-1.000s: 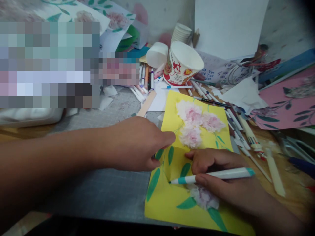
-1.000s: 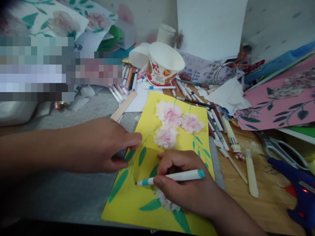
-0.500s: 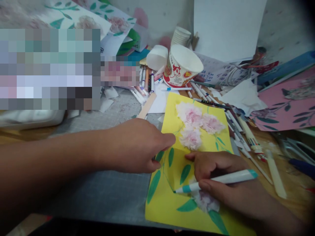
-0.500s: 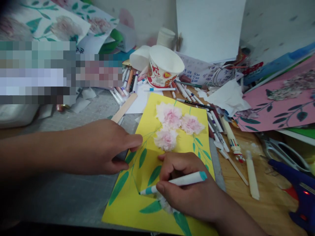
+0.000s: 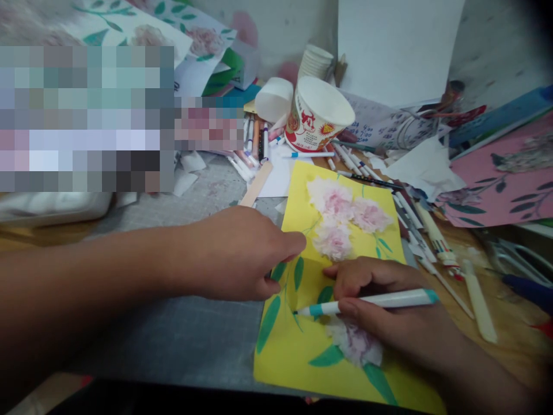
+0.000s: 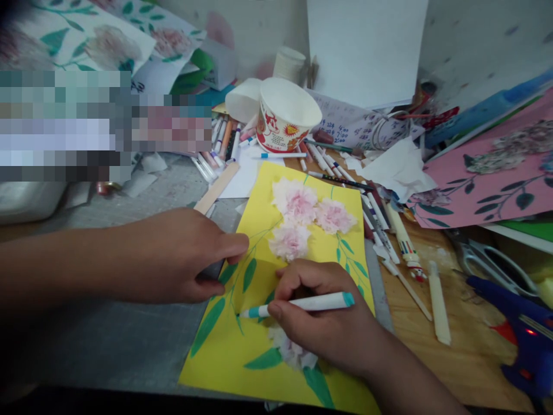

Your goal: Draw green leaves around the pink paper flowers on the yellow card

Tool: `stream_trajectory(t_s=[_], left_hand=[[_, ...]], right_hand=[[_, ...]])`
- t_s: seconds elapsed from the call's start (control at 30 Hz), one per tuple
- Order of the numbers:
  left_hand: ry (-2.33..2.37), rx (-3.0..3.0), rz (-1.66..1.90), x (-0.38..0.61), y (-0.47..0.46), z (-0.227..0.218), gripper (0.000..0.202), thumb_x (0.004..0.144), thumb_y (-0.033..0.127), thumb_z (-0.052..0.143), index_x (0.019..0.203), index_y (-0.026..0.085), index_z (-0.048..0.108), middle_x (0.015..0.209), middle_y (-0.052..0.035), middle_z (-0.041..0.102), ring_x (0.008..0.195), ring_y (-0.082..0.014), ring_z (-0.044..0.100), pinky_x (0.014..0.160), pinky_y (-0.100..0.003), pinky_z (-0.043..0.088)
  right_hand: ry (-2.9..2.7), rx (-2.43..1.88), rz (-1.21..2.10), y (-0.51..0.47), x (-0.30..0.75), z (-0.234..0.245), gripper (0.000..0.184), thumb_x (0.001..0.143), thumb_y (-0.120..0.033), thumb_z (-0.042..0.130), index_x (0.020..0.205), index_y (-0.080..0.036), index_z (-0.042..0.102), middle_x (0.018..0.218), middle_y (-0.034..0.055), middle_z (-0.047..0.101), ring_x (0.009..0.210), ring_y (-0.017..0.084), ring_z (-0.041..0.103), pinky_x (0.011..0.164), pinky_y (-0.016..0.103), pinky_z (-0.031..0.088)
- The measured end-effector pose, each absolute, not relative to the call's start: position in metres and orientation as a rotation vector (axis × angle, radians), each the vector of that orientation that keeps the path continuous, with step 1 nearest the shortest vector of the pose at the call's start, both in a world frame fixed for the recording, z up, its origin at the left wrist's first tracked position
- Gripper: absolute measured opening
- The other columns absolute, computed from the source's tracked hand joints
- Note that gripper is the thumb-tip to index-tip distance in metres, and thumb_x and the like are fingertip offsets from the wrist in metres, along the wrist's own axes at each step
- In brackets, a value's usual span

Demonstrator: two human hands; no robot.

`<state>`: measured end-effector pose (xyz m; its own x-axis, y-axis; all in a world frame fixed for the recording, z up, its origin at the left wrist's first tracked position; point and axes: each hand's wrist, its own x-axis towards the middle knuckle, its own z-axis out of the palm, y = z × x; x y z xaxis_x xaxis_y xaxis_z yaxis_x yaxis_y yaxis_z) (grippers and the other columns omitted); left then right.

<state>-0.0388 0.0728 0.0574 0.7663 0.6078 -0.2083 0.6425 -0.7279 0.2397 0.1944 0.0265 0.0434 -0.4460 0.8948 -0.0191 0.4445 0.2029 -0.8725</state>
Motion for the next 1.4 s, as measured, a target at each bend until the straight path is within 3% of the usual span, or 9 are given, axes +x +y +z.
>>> stream_trajectory(t_s=[0.23, 0.5, 0.7, 0.9, 1.03, 1.23, 1.3, 1.4], left_hand=[[0.957, 2.673, -0.153, -0.0395, 0.0714, 0.0568, 0.022, 0.081, 0.037, 0.069, 0.084, 0.026, 0.050, 0.061, 0.0031, 0.060, 0.054, -0.0220, 0.057, 0.047, -0.027, 0.024], [0.956, 2.665, -0.155, -0.0382, 0.0734, 0.0578, 0.018, 0.081, 0.037, 0.067, 0.084, 0.025, 0.053, 0.063, 0.0018, 0.062, 0.056, -0.0228, 0.059, 0.047, -0.028, 0.025], [0.939, 2.654, -0.158, -0.0394, 0.0722, 0.0581, 0.015, 0.081, 0.034, 0.066, 0.086, 0.025, 0.055, 0.065, 0.0004, 0.064, 0.057, -0.0227, 0.061, 0.048, -0.028, 0.028], [0.946, 2.669, -0.111, -0.0397, 0.0716, 0.0567, 0.018, 0.080, 0.034, 0.068, 0.087, 0.025, 0.055, 0.063, 0.0019, 0.063, 0.055, -0.0219, 0.059, 0.047, -0.028, 0.027], [0.934, 2.673, -0.138, -0.0404, 0.0713, 0.0578, 0.018, 0.081, 0.035, 0.068, 0.086, 0.025, 0.054, 0.063, 0.0021, 0.062, 0.054, -0.0209, 0.058, 0.047, -0.028, 0.025], [0.940, 2.674, -0.150, -0.0403, 0.0716, 0.0590, 0.017, 0.082, 0.035, 0.066, 0.085, 0.025, 0.053, 0.063, 0.0016, 0.062, 0.056, -0.0217, 0.059, 0.048, -0.028, 0.026], [0.934, 2.663, -0.157, -0.0401, 0.0718, 0.0594, 0.016, 0.082, 0.034, 0.065, 0.086, 0.025, 0.053, 0.064, 0.0014, 0.062, 0.056, -0.0221, 0.059, 0.048, -0.028, 0.027], [0.940, 2.664, -0.158, -0.0399, 0.0717, 0.0595, 0.016, 0.081, 0.035, 0.066, 0.088, 0.025, 0.055, 0.064, 0.0013, 0.063, 0.056, -0.0221, 0.059, 0.047, -0.028, 0.027]], right_hand=[[-1.996, -1.146, 1.197, 0.0271, 0.1965, 0.0448, 0.017, 0.074, -0.014, 0.064, 0.060, -0.021, 0.057, 0.053, -0.0058, 0.060, 0.051, 0.010, 0.061, 0.089, 0.036, 0.059], [-1.954, -1.232, 1.246, 0.0255, 0.1954, 0.0420, 0.013, 0.076, -0.019, 0.070, 0.065, -0.021, 0.064, 0.056, -0.0015, 0.064, 0.059, 0.016, 0.066, 0.067, 0.030, 0.060], [-2.004, -1.184, 1.198, 0.0279, 0.1956, 0.0465, 0.020, 0.075, -0.016, 0.065, 0.059, -0.023, 0.056, 0.053, -0.0048, 0.059, 0.050, 0.013, 0.058, 0.087, 0.040, 0.059], [-2.018, -1.112, 1.249, 0.0278, 0.1983, 0.0465, 0.020, 0.075, -0.013, 0.064, 0.059, -0.022, 0.055, 0.053, -0.0059, 0.057, 0.050, 0.012, 0.060, 0.093, 0.041, 0.057], [-1.962, -1.149, 1.217, 0.0268, 0.1970, 0.0435, 0.016, 0.076, -0.015, 0.071, 0.065, -0.022, 0.062, 0.058, -0.0035, 0.064, 0.056, 0.014, 0.064, 0.085, 0.037, 0.059], [-1.962, -1.205, 1.253, 0.0252, 0.1958, 0.0407, 0.014, 0.079, -0.019, 0.071, 0.068, -0.021, 0.063, 0.057, -0.0014, 0.064, 0.055, 0.015, 0.062, 0.056, 0.026, 0.056], [-1.967, -1.204, 1.267, 0.0251, 0.1957, 0.0408, 0.015, 0.078, -0.018, 0.071, 0.066, -0.021, 0.062, 0.056, -0.0020, 0.063, 0.055, 0.014, 0.061, 0.061, 0.028, 0.057], [-2.021, -1.166, 1.257, 0.0261, 0.1960, 0.0429, 0.017, 0.078, -0.017, 0.067, 0.063, -0.022, 0.059, 0.055, -0.0043, 0.060, 0.052, 0.012, 0.059, 0.082, 0.037, 0.058]])
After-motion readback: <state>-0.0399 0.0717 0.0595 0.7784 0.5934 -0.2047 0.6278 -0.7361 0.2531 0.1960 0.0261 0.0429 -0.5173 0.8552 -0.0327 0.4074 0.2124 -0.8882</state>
